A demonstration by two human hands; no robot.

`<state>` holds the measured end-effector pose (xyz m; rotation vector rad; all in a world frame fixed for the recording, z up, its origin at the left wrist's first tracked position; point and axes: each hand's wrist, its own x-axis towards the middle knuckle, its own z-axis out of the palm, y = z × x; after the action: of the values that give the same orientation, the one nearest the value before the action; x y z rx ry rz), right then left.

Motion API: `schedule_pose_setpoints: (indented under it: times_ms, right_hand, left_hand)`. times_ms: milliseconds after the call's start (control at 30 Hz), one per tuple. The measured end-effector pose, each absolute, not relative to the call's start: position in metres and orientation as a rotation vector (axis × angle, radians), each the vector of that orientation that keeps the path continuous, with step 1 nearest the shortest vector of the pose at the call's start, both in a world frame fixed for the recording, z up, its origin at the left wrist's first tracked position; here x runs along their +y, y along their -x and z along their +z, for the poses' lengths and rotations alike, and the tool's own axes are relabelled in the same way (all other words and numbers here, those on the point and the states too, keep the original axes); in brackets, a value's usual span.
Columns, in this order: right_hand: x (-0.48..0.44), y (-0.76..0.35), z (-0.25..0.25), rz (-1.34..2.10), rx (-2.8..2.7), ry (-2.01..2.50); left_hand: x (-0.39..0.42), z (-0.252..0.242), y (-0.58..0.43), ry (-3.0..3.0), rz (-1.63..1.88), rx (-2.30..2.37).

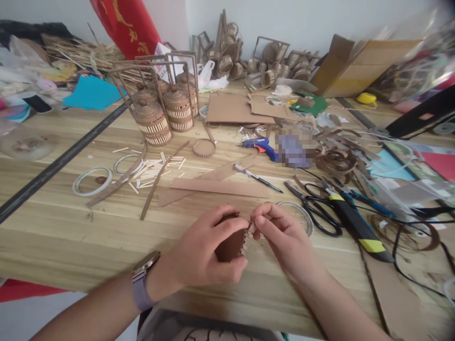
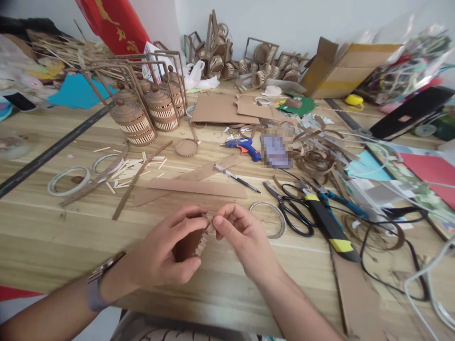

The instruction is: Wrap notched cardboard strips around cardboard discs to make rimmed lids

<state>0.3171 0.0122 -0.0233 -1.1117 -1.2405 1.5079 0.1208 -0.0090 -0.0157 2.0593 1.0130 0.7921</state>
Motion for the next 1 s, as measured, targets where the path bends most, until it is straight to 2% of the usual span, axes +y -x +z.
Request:
schedule_pose_setpoints:
  times_ms: [200, 333, 400, 567, 700, 833, 1000]
  right_hand:
    - [0.014, -0.314, -0.021, 1.701, -1.097, 1.024]
    - [0.017, -0.322, -0.014, 1.609, -1.213, 1.059]
    - [0.020, -0.333, -0.008, 1.439, -1.445, 1.188]
    - [0.031, -0.374, 0.003, 0.682, -2.056, 1.513]
    - [0.038, -0.419, 0.005, 0.196, -2.189, 1.799]
    - [0.037, -0.460, 0.003, 0.054, -2.120, 1.965]
    - [0.037, -0.470, -0.020, 0.110, -2.195, 2.017]
  left_hand:
    - [-0.007, -0.015, -0.119, -1.906, 0.801, 0.999]
    - [-0.006, -0.015, -0.118, -1.765, 0.743, 1.066]
    - [-0.006, -0.016, -0.118, -1.685, 0.716, 1.114]
    - [-0.007, -0.017, -0.117, -1.490, 0.652, 1.151]
    - [-0.007, -0.017, -0.116, -1.407, 0.640, 1.153]
    - [-0.008, -0.016, -0.116, -1.366, 0.618, 1.138]
    - [-0.009, -0.014, -0.118, -1.329, 0.620, 1.124]
